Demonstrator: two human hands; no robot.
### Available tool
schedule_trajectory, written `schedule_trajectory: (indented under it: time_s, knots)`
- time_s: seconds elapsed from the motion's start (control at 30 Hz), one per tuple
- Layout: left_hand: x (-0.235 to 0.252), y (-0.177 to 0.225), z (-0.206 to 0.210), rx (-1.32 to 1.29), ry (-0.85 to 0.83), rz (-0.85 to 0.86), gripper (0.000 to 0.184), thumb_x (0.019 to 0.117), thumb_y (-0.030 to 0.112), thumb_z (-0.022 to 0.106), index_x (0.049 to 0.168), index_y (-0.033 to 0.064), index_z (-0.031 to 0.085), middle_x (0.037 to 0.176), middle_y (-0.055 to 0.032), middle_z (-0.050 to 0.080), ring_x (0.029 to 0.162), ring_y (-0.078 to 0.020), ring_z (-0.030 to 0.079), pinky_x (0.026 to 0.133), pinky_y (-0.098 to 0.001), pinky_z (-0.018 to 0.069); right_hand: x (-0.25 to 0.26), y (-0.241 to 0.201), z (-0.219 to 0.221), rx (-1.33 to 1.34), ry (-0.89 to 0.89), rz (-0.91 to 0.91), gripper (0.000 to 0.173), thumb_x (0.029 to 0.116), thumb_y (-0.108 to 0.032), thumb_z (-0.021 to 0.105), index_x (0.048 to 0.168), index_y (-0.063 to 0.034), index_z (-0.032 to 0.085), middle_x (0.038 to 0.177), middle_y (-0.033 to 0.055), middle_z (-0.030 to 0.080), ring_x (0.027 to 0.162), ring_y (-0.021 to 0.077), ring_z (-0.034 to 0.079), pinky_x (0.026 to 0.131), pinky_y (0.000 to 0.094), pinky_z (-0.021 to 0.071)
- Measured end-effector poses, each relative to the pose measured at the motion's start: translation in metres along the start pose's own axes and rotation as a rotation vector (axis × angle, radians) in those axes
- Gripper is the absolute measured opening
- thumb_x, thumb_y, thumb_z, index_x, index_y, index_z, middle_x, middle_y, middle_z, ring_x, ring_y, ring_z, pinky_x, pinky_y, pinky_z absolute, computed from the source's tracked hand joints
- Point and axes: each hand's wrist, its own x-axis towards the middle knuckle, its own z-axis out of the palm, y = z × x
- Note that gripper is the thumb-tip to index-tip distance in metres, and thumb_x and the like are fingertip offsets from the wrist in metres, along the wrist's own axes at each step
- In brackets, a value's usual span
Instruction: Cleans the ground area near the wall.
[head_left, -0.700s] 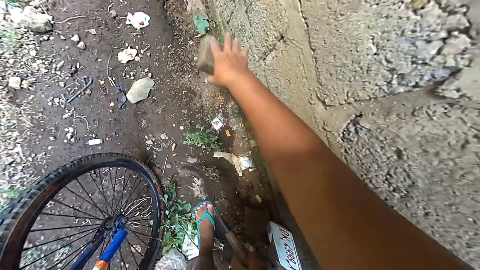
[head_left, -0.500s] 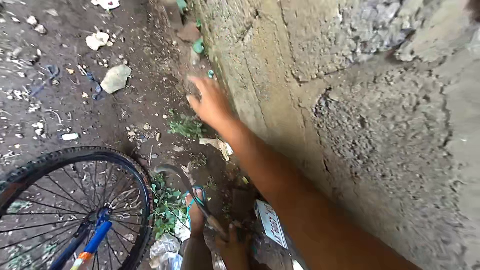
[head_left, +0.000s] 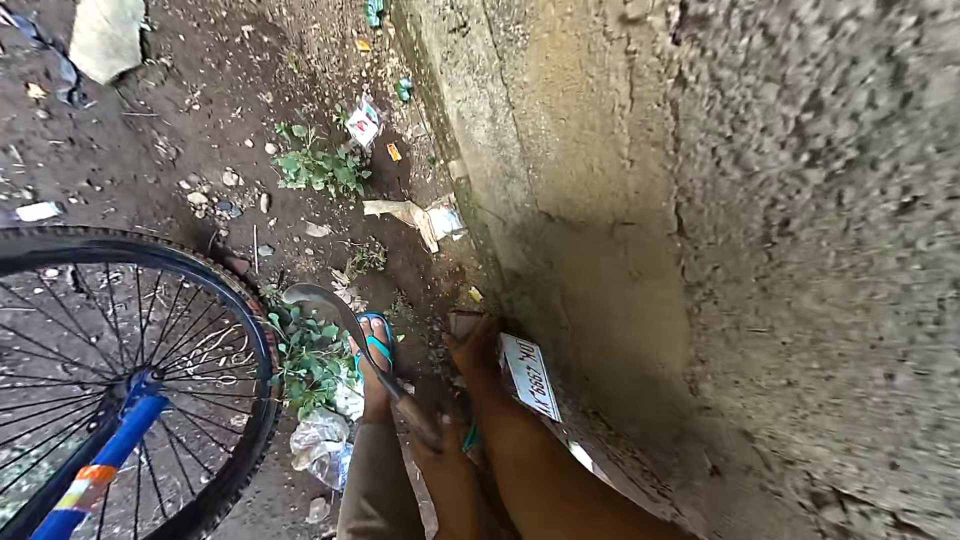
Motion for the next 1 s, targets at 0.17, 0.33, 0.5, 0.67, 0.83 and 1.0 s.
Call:
schedule_trajectory:
  time_s: [0.17,0.33,0.5,0.67,0.83,1.0]
  knots:
    - [-0.007,0.007,-0.001,-0.007,-0.023,0.003,0.047,0.1011,0.017,0.065,0.140,-0.0027,0.046,0.113,-0.0198,0.061,0.093,-0.0235,0.062,0.082,-0.0406,0.0541,0.000,0.001,-0.015,0.097,-0.058,0.115,0.125,0.0709,-0.043,0.093,0.163,-0.0045,0.018,0.152,0.0310,0.046,0.137,0.0464,0.051,0.111,0.0588,0.0451]
    - [-0.006,0.018,0.000,-0.072,0.013,0.016,0.046,0.1003,0.016,0.066,0.138,-0.0028,0.048,0.109,-0.0199,0.062,0.089,-0.0232,0.063,0.078,-0.0402,0.0547,-0.014,-0.059,-0.071,0.263,-0.066,-0.184,0.120,0.0706,-0.044,0.092,0.162,-0.0057,0.024,0.149,0.0299,0.049,0.136,0.0456,0.052,0.112,0.0605,0.0444]
    - [-0.004,0.030,0.002,-0.094,0.031,-0.016,0.050,0.1000,0.013,0.066,0.141,-0.0045,0.045,0.118,-0.0234,0.060,0.095,-0.0267,0.061,0.082,-0.0427,0.0532,0.005,-0.242,-0.173,0.297,0.003,-0.557,0.117,0.0744,-0.044,0.091,0.164,-0.0084,0.024,0.152,0.0333,0.043,0.138,0.0509,0.046,0.111,0.0654,0.0423]
    - [0.000,0.039,0.001,-0.133,0.019,-0.075,0.050,0.1008,0.016,0.066,0.142,-0.0033,0.045,0.113,-0.0215,0.062,0.088,-0.0237,0.062,0.077,-0.0407,0.0544,-0.024,-0.408,-0.252,0.276,0.281,-0.796,0.085,0.0930,-0.038,0.069,0.163,-0.0125,0.029,0.161,0.0247,0.037,0.144,0.0435,0.042,0.112,0.0613,0.0404]
    - [0.002,0.064,-0.001,-0.187,0.016,-0.132,0.041,0.1040,0.019,0.061,0.136,-0.0036,0.048,0.094,-0.0156,0.060,0.071,-0.0172,0.059,0.065,-0.0352,0.0535,-0.091,-0.425,-0.134,-0.286,-0.233,-1.173,0.030,0.1062,-0.020,0.048,0.125,-0.0098,0.070,0.129,0.0172,0.067,0.120,0.0374,0.065,0.097,0.0633,0.0528]
    - [0.003,0.094,-0.017,-0.198,-0.015,-0.162,0.036,0.1027,0.010,0.061,0.132,-0.0067,0.048,0.098,-0.0164,0.059,0.079,-0.0175,0.058,0.073,-0.0333,0.0524,-0.033,-0.419,-0.065,-0.557,-0.198,-0.808,0.063,0.1021,-0.009,0.051,0.162,-0.0124,0.033,0.159,0.0268,0.041,0.137,0.0524,0.048,0.103,0.0735,0.0410]
